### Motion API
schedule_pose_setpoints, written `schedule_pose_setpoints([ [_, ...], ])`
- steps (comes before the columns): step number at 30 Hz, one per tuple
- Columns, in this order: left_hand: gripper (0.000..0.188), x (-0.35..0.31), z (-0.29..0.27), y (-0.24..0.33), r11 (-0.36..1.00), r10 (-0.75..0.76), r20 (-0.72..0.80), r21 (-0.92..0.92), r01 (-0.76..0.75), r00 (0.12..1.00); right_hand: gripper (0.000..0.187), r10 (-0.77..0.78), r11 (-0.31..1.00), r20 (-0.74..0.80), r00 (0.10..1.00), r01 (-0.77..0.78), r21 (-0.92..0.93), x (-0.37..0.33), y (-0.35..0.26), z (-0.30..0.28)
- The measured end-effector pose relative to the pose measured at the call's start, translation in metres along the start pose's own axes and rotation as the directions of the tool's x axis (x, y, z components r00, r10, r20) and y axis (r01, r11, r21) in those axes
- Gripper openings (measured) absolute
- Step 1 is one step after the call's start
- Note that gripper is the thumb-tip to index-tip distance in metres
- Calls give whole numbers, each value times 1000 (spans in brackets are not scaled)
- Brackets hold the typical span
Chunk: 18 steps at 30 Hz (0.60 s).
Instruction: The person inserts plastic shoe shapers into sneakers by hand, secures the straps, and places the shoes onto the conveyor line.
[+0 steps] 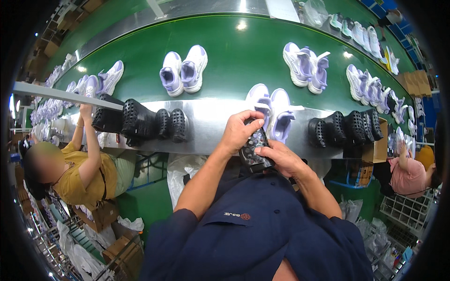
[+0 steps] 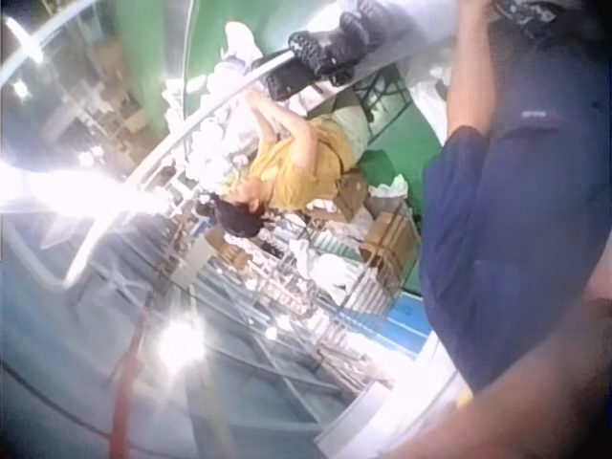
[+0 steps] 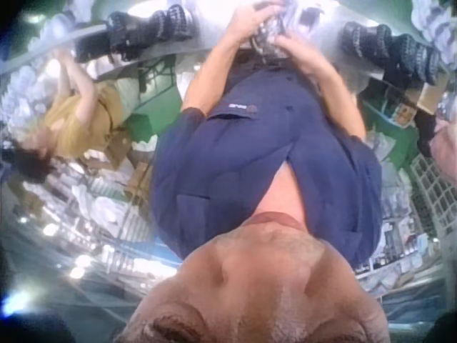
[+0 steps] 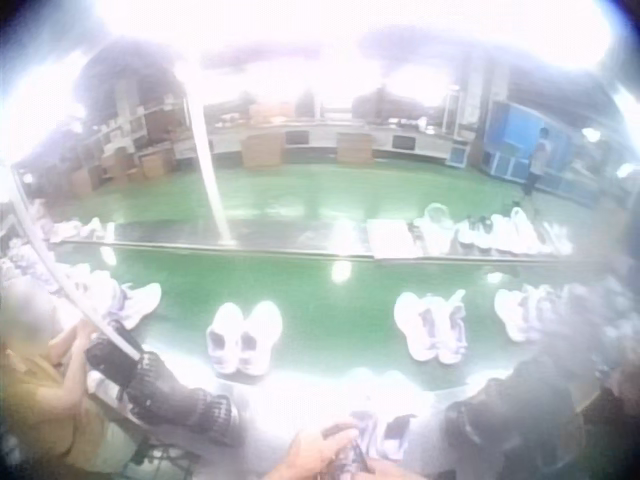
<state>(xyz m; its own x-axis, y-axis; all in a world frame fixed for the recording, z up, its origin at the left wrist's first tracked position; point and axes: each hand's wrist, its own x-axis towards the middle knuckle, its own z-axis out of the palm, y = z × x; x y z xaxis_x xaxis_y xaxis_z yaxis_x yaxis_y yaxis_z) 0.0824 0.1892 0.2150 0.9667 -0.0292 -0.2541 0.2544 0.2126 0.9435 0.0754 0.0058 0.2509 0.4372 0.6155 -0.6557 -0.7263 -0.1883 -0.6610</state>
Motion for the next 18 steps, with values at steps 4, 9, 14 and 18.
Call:
schedule_pose_setpoints([
  [4, 15, 11, 10, -31, 996, 56, -323, 82, -31, 945, 53, -502, 440, -268, 822, -24, -898, -34, -16, 8],
  [9, 22, 18, 26, -45, 991, -104, -357, 47, 129, 928, 45, -630, 188, -150, 762, -37, -981, -34, 1, -10],
  [14, 30, 55, 10, -49, 529, 501, -266, 847, -48, 824, 37, -579, 190, -185, 794, -89, -978, -13, -6, -31],
  [18, 24, 84, -12, -56, 440, 475, 146, 815, -378, 868, 38, -597, 156, -200, 777, -132, -979, 8, -23, -22],
])
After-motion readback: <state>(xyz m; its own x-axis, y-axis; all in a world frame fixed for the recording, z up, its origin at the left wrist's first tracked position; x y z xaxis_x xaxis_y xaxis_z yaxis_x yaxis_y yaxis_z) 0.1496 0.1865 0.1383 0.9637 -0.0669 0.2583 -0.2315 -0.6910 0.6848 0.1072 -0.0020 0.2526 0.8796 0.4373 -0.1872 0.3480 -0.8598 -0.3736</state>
